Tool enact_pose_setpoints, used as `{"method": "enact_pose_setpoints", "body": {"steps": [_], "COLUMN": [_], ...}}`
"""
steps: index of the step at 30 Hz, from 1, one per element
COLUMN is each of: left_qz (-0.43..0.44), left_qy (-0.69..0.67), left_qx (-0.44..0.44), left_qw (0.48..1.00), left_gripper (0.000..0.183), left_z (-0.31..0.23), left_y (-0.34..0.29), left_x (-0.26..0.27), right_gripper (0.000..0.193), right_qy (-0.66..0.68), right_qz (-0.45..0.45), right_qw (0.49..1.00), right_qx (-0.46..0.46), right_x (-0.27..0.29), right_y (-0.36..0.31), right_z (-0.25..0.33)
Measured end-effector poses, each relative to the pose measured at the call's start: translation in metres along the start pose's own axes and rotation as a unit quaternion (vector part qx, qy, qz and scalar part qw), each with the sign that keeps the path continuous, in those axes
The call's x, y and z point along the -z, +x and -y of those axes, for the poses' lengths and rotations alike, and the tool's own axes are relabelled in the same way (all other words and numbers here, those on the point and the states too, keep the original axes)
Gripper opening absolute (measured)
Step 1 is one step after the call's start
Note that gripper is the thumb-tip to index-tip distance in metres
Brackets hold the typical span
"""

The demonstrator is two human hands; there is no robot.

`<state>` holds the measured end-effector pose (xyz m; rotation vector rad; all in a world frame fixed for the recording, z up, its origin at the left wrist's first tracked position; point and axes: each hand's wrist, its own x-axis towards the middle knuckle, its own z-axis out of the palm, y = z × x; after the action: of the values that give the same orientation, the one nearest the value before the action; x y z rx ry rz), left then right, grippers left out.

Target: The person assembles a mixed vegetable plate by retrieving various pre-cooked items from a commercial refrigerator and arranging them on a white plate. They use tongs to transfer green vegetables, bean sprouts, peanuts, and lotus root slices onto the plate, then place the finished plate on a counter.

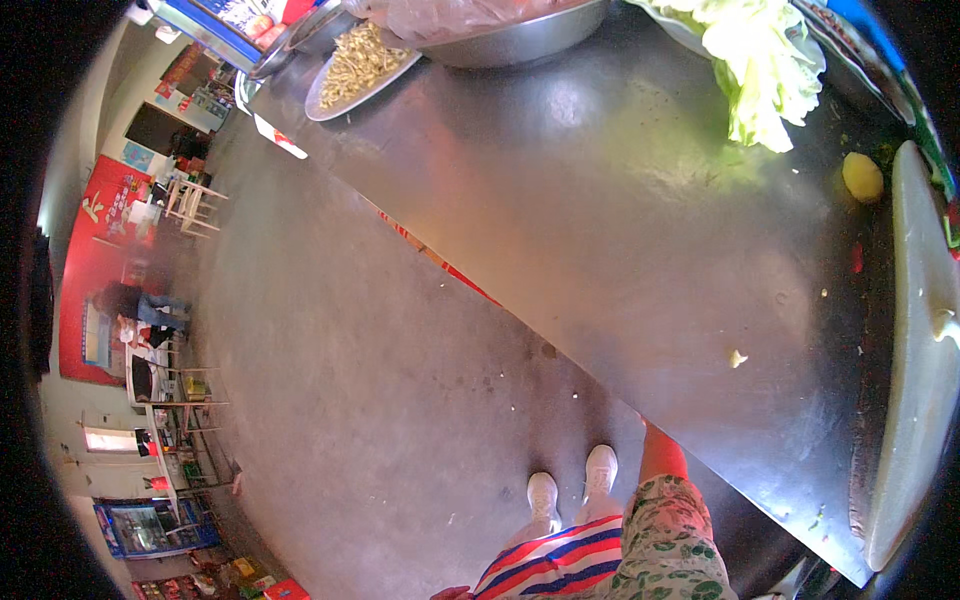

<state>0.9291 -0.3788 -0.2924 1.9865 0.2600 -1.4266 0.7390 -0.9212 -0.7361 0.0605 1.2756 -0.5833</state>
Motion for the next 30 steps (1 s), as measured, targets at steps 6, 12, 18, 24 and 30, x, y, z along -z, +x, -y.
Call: {"method": "enact_pose_setpoints", "body": {"steps": [6,12,18,24,30], "left_qz": [0.025,0.003,0.026,0.059,0.075], "left_qy": [0.018,0.067,0.070,0.057,0.045], "left_qx": [-0.011,-0.004,0.024,0.010,-0.058], "left_qw": [0.999,0.998,0.997,0.997,0.995], "left_gripper": [0.037,0.041,0.039,0.035,0.033], "left_z": [-0.016,-0.032,0.014,-0.032,-0.082], "left_y": [-0.008,-0.022,-0.007,0.000,-0.027], "left_x": [0.029,0.052,0.080,0.072,0.077], "right_gripper": [0.016,0.017,0.015,0.015,0.014], "right_qy": [-0.026,0.061,0.003,0.077,-0.110], "right_qz": [-0.026,-0.067,-0.058,0.019,0.085], "right_qw": [0.999,0.991,0.985,0.956,0.980], "right_qx": [0.040,0.096,0.165,0.281,0.143], "right_x": [-0.037,-0.054,-0.064,-0.088,-0.063], "right_y": [-0.061,-0.082,-0.131,-0.339,-0.492], "right_z": [0.002,-0.009,-0.007,-0.025,-0.069]}}
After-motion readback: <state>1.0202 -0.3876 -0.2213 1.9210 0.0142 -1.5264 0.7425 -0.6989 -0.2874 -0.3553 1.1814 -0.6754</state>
